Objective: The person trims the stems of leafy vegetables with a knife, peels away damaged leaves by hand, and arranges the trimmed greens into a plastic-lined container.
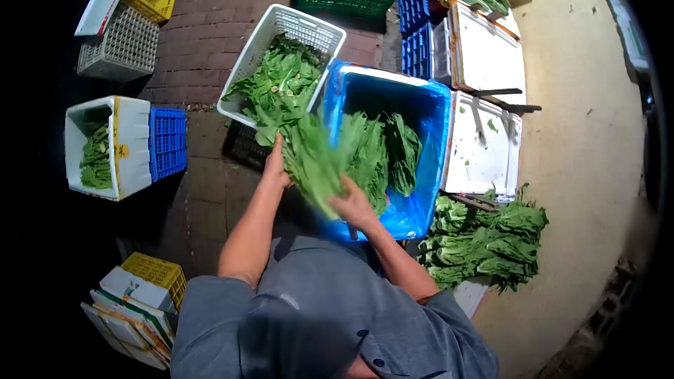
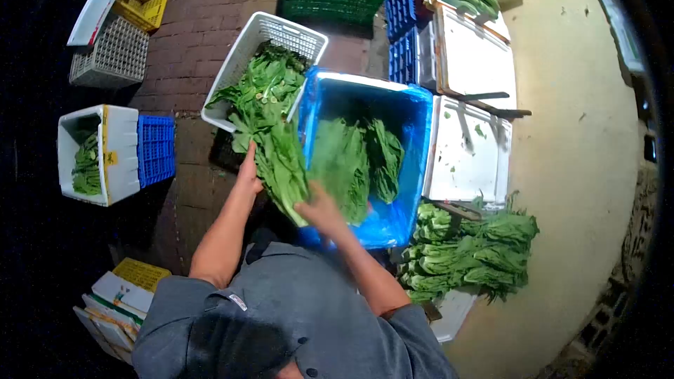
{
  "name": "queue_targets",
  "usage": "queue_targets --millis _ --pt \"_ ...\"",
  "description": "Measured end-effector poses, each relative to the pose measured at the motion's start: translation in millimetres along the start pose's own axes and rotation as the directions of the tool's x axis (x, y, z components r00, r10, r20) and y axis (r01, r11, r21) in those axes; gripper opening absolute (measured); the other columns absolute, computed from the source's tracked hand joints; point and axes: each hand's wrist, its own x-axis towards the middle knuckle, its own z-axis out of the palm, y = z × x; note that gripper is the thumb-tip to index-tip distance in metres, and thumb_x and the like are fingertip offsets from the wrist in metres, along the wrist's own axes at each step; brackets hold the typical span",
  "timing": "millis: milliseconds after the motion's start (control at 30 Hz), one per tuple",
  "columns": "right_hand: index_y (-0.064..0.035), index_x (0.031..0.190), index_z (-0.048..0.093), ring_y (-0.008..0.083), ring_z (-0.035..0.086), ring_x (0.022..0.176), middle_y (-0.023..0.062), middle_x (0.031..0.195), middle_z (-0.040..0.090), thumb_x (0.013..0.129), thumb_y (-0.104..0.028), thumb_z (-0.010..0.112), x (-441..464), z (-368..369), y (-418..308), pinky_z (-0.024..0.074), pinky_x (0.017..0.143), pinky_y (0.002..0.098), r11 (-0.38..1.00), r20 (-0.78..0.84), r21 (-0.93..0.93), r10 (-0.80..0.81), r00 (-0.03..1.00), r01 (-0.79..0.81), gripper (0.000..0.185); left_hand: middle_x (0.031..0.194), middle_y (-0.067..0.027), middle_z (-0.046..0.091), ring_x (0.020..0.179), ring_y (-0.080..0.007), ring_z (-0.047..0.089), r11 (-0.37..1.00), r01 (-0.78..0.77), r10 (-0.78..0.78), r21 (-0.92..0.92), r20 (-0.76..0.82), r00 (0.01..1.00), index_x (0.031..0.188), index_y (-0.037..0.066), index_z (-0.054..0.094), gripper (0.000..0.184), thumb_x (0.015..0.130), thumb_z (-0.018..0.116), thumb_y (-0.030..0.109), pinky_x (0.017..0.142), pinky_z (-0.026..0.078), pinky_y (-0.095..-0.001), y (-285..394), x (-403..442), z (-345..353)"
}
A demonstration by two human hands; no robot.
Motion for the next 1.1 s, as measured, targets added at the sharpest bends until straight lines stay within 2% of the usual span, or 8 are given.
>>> queue_targets --millis 333,400,467,600,800,933,1067,1100 --pt "0.0004 0.146 0.039 0.0192 0.060 0.096 0.0146 0.111 0.064 0.080 -0.042 0.078 -27.8 -37.4 107.9 0.0492 0.083 0.0356 0.913 -0.195 0.097 -0.374 0.907 0.397 0.087 0.131 -0.0180 0.058 0.112 -0.0305 0.062 0.890 0.037 -0.031 0.455 -0.020 0.999 0.140 0.001 0.047 0.055 0.097 0.060 0.033 0.090 0.054 -0.0451 -36.1 -47.8 100.1" --pt "0.0006 0.141 0.046 0.0222 0.061 0.105 0.0152 0.116 0.065 0.081 -0.032 0.078 -50.7 -73.7 89.1 0.0479 0.089 0.0361 0.938 -0.082 0.301 -0.157 0.984 0.175 0.075 0.133 -0.0165 0.058 0.116 -0.0310 0.060 0.874 0.028 -0.129 0.486 0.174 0.976 0.143 0.002 0.045 0.058 0.098 0.058 0.037 0.091 0.054 -0.0455 -54.9 -37.0 106.8" --pt "0.0019 0.134 0.053 0.0259 0.065 0.097 0.0182 0.112 0.067 0.081 -0.036 0.078 -59.0 -95.1 100.5 0.0500 0.084 0.0369 0.896 -0.418 -0.111 -0.435 0.797 0.431 0.070 0.127 -0.0144 0.061 0.108 -0.0291 0.064 0.846 0.038 -0.199 0.532 0.248 0.948 0.136 0.004 0.051 0.050 0.097 0.058 0.034 0.088 0.055 -0.0426 -80.3 -32.9 124.9" --pt "-0.0003 0.127 0.058 0.0341 0.065 0.088 0.0210 0.100 0.067 0.082 -0.042 0.075 -91.2 -143.4 105.5 0.0509 0.076 0.0401 0.867 -0.639 -0.175 -0.461 0.616 0.467 0.064 0.117 -0.0113 0.065 0.103 -0.0253 0.065 0.615 -0.245 -0.163 0.750 0.424 0.891 0.131 0.002 0.052 0.046 0.093 0.066 0.022 0.085 0.055 -0.0401 -159.3 -68.1 187.2" --pt "0.0028 0.085 0.061 0.0388 0.065 0.075 0.0220 0.074 0.064 0.074 -0.051 0.079 -161.3 -200.3 169.8 0.0500 0.068 0.0460 0.976 -0.744 -0.015 -0.156 0.649 0.218 0.057 0.107 -0.0067 0.066 0.092 -0.0170 0.061 0.355 -0.297 -0.432 0.886 0.437 0.789 0.119 -0.001 0.061 0.040 0.084 0.077 0.012 0.080 0.050 -0.0318 -301.7 -120.2 261.7" --pt "0.0028 0.109 0.064 0.0280 0.067 0.086 0.0197 0.094 0.069 0.079 -0.022 0.072 -193.5 -236.6 235.9 0.0522 0.080 0.0381 0.912 -0.793 0.227 -0.031 0.609 0.343 0.040 0.107 -0.0074 0.067 0.092 -0.0168 0.062 0.147 -0.511 -0.601 0.847 0.487 0.634 0.119 -0.003 0.061 0.042 0.084 0.076 0.014 0.082 0.050 -0.0315 -385.9 -170.3 323.8" --pt "-0.0032 0.133 0.056 0.0193 0.056 0.118 0.0089 0.130 0.061 0.093 -0.009 0.061 -223.9 -276.9 289.1 0.0430 0.103 0.0345 0.637 -0.942 0.285 0.047 0.333 0.716 0.041 0.108 -0.0106 0.068 0.097 -0.0180 0.063 0.229 -0.542 -0.776 0.808 0.488 0.400 0.125 -0.005 0.057 0.052 0.084 0.074 0.022 0.087 0.051 -0.0313 -482.4 -204.2 370.9" --pt "-0.0038 0.135 0.054 0.0196 0.055 0.120 0.0085 0.134 0.058 0.094 -0.012 0.062 -219.7 -286.1 321.9 0.0424 0.105 0.0346 0.335 -0.926 0.378 0.122 0.358 0.863 0.042 0.119 -0.0159 0.064 0.106 -0.0224 0.061 0.192 -0.572 -0.813 0.798 0.456 0.363 0.130 -0.008 0.053 0.065 0.081 0.078 0.028 0.096 0.047 -0.0336 -505.8 -216.9 386.3"
